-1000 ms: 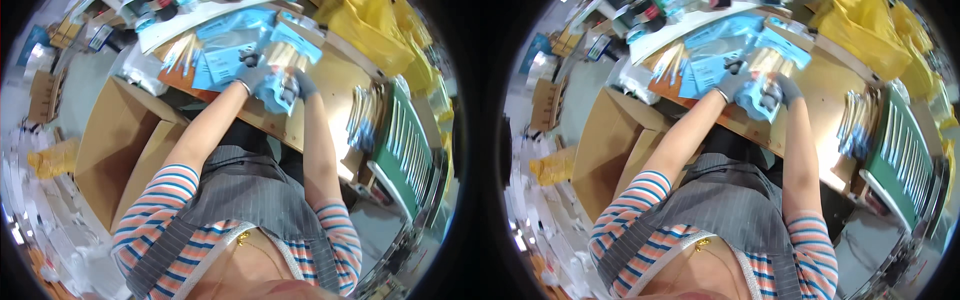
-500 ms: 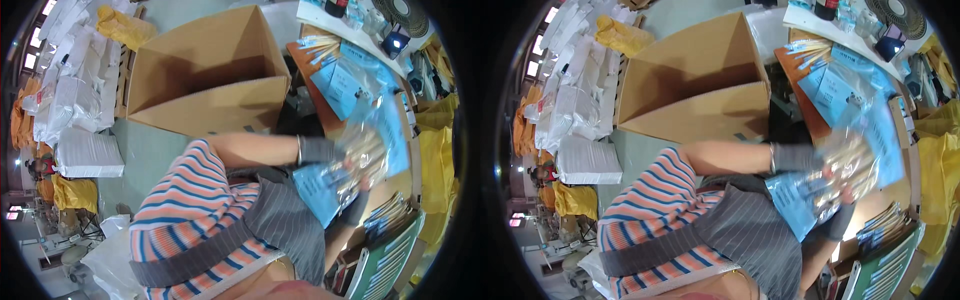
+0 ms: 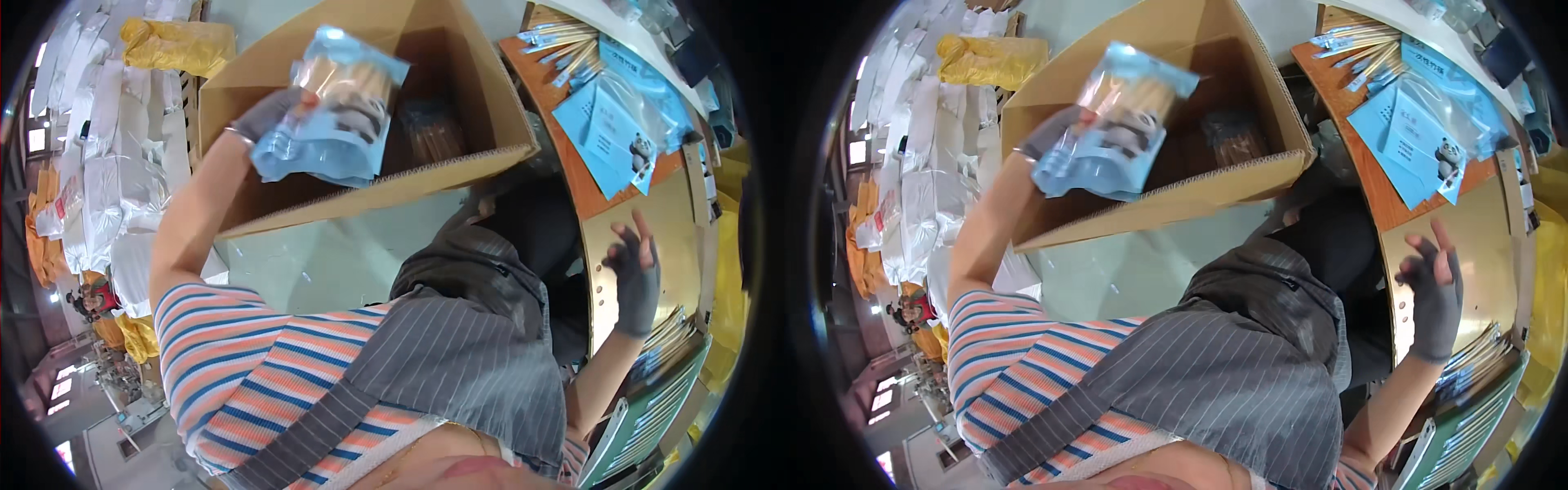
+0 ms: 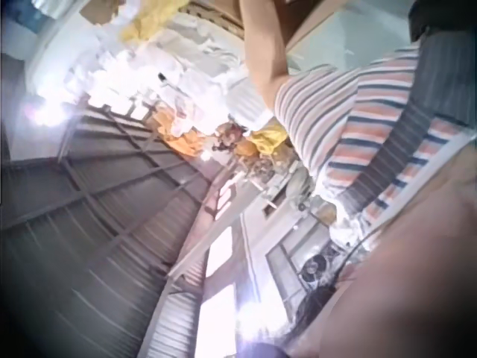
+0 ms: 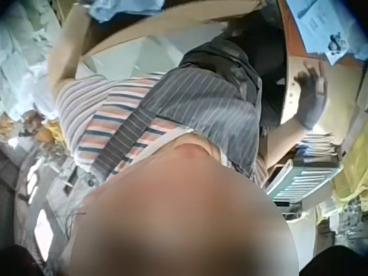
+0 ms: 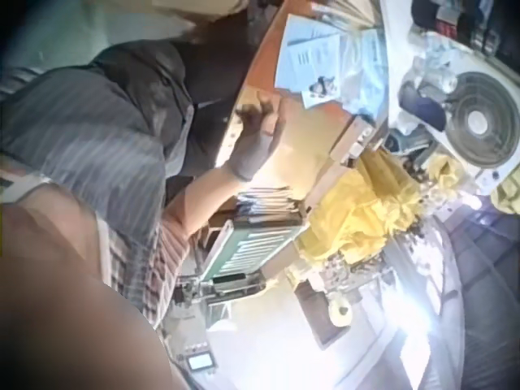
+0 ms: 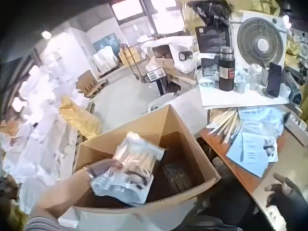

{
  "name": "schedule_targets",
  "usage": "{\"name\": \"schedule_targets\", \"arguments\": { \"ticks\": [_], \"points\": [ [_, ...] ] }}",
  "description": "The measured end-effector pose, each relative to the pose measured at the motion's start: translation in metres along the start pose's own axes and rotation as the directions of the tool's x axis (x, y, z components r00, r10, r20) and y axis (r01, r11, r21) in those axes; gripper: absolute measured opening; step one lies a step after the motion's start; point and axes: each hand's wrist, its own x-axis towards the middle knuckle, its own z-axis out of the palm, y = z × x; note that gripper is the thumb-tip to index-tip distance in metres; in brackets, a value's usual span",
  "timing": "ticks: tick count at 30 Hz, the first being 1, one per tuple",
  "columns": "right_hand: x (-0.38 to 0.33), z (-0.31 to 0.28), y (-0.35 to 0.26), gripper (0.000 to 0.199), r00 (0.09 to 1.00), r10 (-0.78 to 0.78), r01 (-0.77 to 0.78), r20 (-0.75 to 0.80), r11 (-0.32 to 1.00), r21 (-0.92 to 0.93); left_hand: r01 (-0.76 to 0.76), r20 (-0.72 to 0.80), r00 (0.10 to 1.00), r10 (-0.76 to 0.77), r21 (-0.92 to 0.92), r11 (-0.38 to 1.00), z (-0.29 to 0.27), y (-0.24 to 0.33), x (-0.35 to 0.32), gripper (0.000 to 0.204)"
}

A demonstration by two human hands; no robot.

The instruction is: Bundling and packaging thin sticks, likely incense, using a specialized machine and scissors.

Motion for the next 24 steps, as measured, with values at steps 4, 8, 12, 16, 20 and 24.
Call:
{"name": "schedule_targets", "arguments": {
  "ticks": [4,8,12,16,20,24],
  "points": [
    [-0.020,-0.021,0.032,0.067,0.956,0.170,-0.157,-0.239,0.985,0.073,0.309,-0.181,0.944,-0.277,0.186,0.933,-0.037,-0.042,0.103,0.019],
    [-0.025,-0.010,0.037,0.065,0.914,0.195,-0.194,-0.356,0.980,0.040,0.291,-0.207,0.948,-0.241,0.261,0.920,-0.086,-0.102,0.186,0.015],
    [-0.035,-0.015,0.038,0.065,0.877,0.211,-0.196,-0.431,0.977,0.081,0.307,-0.264,0.939,-0.221,0.932,0.193,-0.082,-0.115,0.216,0.032],
    [-0.028,-0.033,0.038,0.064,0.890,0.209,-0.182,-0.406,0.978,0.104,0.183,-0.193,0.971,0.138,0.980,0.085,-0.156,-0.112,0.216,0.030],
    [-0.065,-0.060,0.047,0.053,0.780,0.147,-0.213,-0.609,0.976,-0.038,0.403,-0.376,0.905,-0.201,0.600,0.692,0.009,-0.031,0.198,0.026],
    [-0.007,-0.113,0.050,0.067,0.670,-0.217,-0.235,-0.710,0.845,-0.480,-0.066,0.243,0.968,-0.061,0.480,0.875,0.019,0.075,0.150,0.046]
  ]
}}
